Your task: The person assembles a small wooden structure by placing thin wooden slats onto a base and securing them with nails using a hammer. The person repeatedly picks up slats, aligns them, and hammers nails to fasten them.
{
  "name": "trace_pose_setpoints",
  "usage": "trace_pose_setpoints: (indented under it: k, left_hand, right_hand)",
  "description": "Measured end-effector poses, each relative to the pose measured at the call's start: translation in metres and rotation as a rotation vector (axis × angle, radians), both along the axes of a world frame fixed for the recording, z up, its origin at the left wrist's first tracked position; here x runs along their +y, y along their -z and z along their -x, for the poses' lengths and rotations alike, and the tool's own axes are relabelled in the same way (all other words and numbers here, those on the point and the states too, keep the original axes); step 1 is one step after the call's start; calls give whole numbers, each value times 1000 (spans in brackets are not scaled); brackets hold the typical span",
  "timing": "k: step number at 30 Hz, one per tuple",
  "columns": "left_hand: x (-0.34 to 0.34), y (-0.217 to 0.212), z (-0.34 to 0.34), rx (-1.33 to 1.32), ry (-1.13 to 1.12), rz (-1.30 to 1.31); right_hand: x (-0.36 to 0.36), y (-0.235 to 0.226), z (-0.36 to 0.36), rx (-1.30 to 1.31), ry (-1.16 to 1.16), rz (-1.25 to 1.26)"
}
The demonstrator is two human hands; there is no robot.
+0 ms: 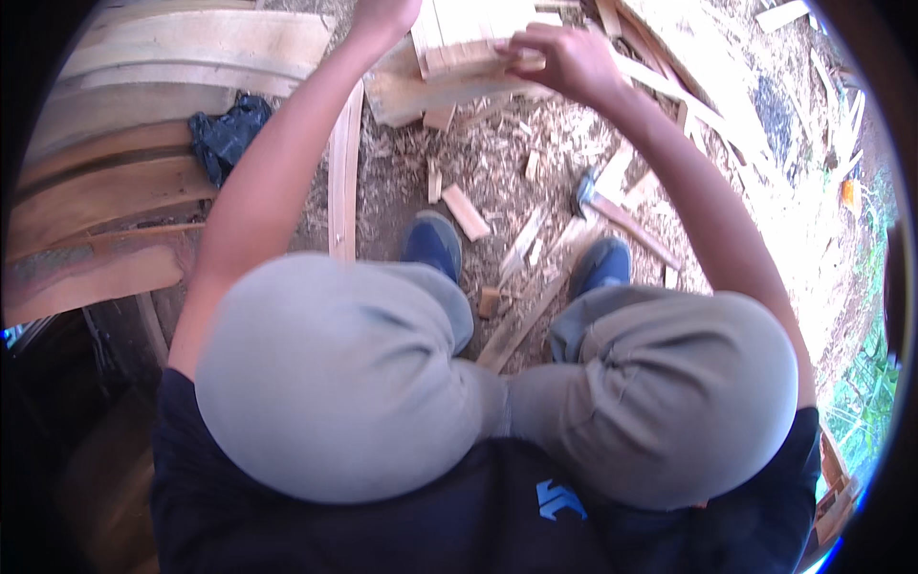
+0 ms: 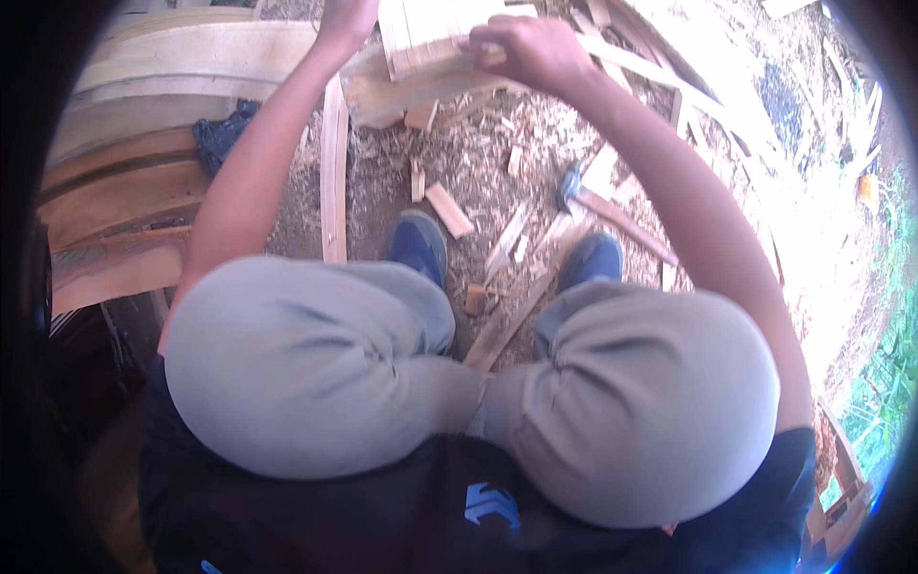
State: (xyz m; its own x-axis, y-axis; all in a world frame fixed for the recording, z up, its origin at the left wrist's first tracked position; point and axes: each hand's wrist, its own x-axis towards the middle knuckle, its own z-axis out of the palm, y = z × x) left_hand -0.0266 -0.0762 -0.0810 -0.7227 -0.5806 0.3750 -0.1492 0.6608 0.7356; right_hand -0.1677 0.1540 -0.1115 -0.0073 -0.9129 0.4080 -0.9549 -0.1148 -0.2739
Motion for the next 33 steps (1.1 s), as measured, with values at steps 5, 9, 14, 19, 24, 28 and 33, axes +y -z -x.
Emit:
trace_pose_setpoints:
  k: [5, 9, 14, 19, 24, 28, 33]
  left_hand:
    - [64, -40, 24, -193, 406, 81]
    - [69, -85, 0, -727, 502, 259]
    - [57, -51, -24, -839, 364, 221]
    - [16, 12, -32, -460, 482, -10]
    - [30, -9, -26, -526, 524, -269]
    - [28, -14, -28, -578, 514, -189]
    - [29, -12, -32, -543, 537, -220]
  right_hand:
    - [11, -12, 18, -8, 34, -191]
    - [8, -22, 15, -59, 42, -291]
    - [10, -38, 8, -43, 108, -417]
    - [8, -32, 12, -319, 29, -290]
    - [12, -9, 18, -542, -30, -255]
    - [10, -2, 17, -602, -23, -260]
    - [8, -1, 14, -539, -25, -277]
